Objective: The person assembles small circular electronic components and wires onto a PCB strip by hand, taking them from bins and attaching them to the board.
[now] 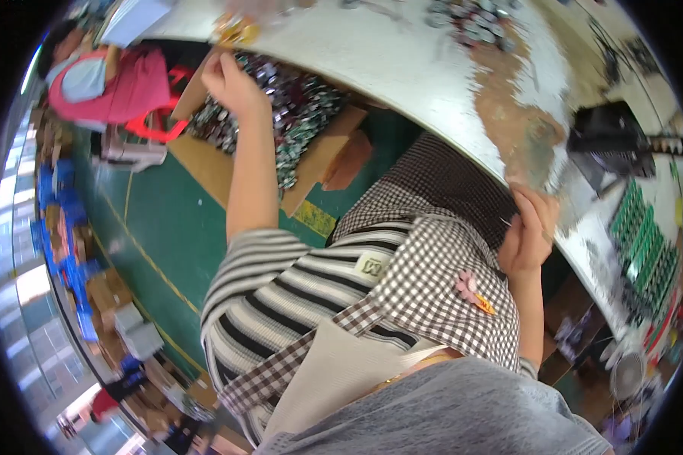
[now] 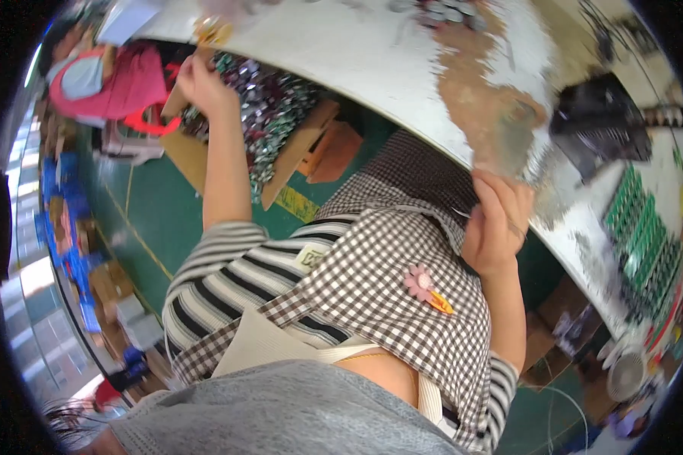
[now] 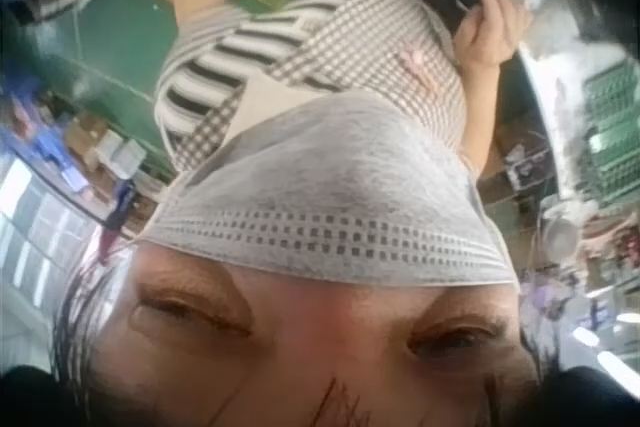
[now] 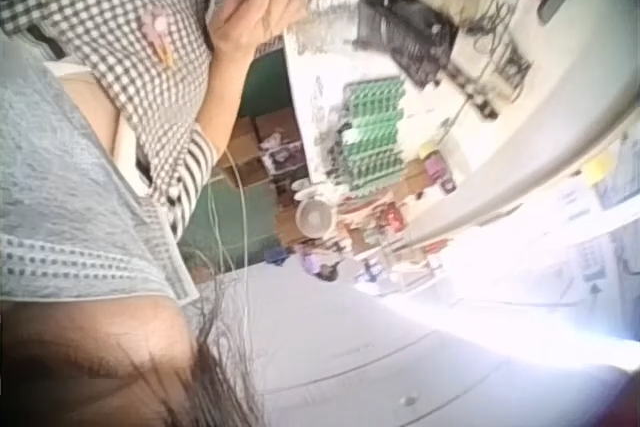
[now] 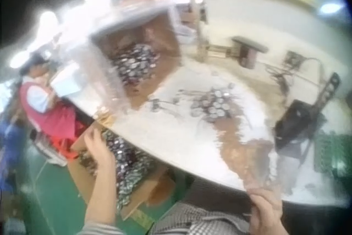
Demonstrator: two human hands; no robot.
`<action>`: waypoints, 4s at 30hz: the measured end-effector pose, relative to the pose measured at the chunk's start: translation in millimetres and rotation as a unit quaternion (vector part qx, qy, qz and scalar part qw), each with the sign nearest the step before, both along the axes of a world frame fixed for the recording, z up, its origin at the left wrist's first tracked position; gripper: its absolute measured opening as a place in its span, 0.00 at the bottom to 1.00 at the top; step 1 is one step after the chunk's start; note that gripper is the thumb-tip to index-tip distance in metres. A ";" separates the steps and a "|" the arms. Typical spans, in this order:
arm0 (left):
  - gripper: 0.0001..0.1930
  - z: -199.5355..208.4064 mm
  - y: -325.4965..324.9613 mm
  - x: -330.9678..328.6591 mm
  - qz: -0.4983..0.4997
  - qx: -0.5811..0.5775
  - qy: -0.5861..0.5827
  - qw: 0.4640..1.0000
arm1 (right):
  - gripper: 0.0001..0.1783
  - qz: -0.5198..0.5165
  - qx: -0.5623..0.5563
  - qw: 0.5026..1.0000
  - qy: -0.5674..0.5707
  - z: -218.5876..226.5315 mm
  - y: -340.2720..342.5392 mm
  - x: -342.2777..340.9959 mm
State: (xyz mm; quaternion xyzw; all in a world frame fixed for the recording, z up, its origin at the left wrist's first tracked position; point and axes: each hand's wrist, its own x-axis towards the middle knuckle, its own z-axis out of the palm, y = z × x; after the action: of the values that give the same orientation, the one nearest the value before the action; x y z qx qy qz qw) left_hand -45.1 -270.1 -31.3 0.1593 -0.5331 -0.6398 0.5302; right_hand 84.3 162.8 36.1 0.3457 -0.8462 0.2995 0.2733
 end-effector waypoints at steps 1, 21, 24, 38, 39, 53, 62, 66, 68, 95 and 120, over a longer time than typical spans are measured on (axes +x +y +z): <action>0.06 29.9 55.9 22.9 -0.119 -0.048 0.012 0.992 | 0.21 -0.019 0.013 1.000 -0.001 0.1 4.0 1.2; 0.13 99.7 333.0 84.0 -0.828 -0.106 -0.336 0.436 | 0.15 -0.505 0.018 0.844 0.179 21.5 184.0 32.9; 0.12 106.7 339.8 86.2 -0.826 -0.123 -0.349 0.425 | 0.16 -0.536 0.077 0.838 0.073 13.3 211.3 28.7; 0.12 112.9 392.8 85.7 -0.832 0.098 -0.392 0.379 | 0.11 -0.247 -0.178 0.952 0.018 17.4 101.9 46.7; 0.12 113.4 387.6 84.2 -0.824 0.093 -0.398 0.391 | 0.11 -0.263 -0.196 0.945 -0.014 19.3 96.4 49.5; 0.13 116.2 317.2 63.9 -0.779 -0.247 -0.327 0.474 | 0.05 -0.051 -0.428 0.852 -0.298 7.5 72.6 42.4; 0.17 102.0 218.6 -80.6 -0.192 -0.669 -0.273 0.664 | 0.04 -0.082 -0.479 0.847 -0.216 -3.9 75.1 29.2; 0.16 82.6 233.6 -95.4 -0.237 -0.681 -0.083 0.688 | 0.05 -0.112 -0.475 0.850 -0.197 -0.5 79.7 21.3; 0.14 107.2 257.6 -76.5 -0.236 -0.685 -0.040 0.689 | 0.04 -0.131 -0.487 0.842 -0.189 -0.3 84.4 21.7; 0.14 153.8 333.0 -228.2 -0.336 -0.728 -0.284 0.526 | 0.02 -0.141 -0.457 0.862 -0.169 10.8 85.7 8.0; 0.09 135.2 307.8 71.9 -0.729 -0.004 -0.369 0.577 | 0.06 -0.146 -0.284 0.947 -0.044 18.8 84.3 15.7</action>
State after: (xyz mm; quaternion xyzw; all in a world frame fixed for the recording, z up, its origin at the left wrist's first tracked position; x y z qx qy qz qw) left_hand 26.9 37.7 104.0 -0.0628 -0.6219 -0.6942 -0.3568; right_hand 99.9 247.1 54.9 0.1129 -0.7786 0.4990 0.3634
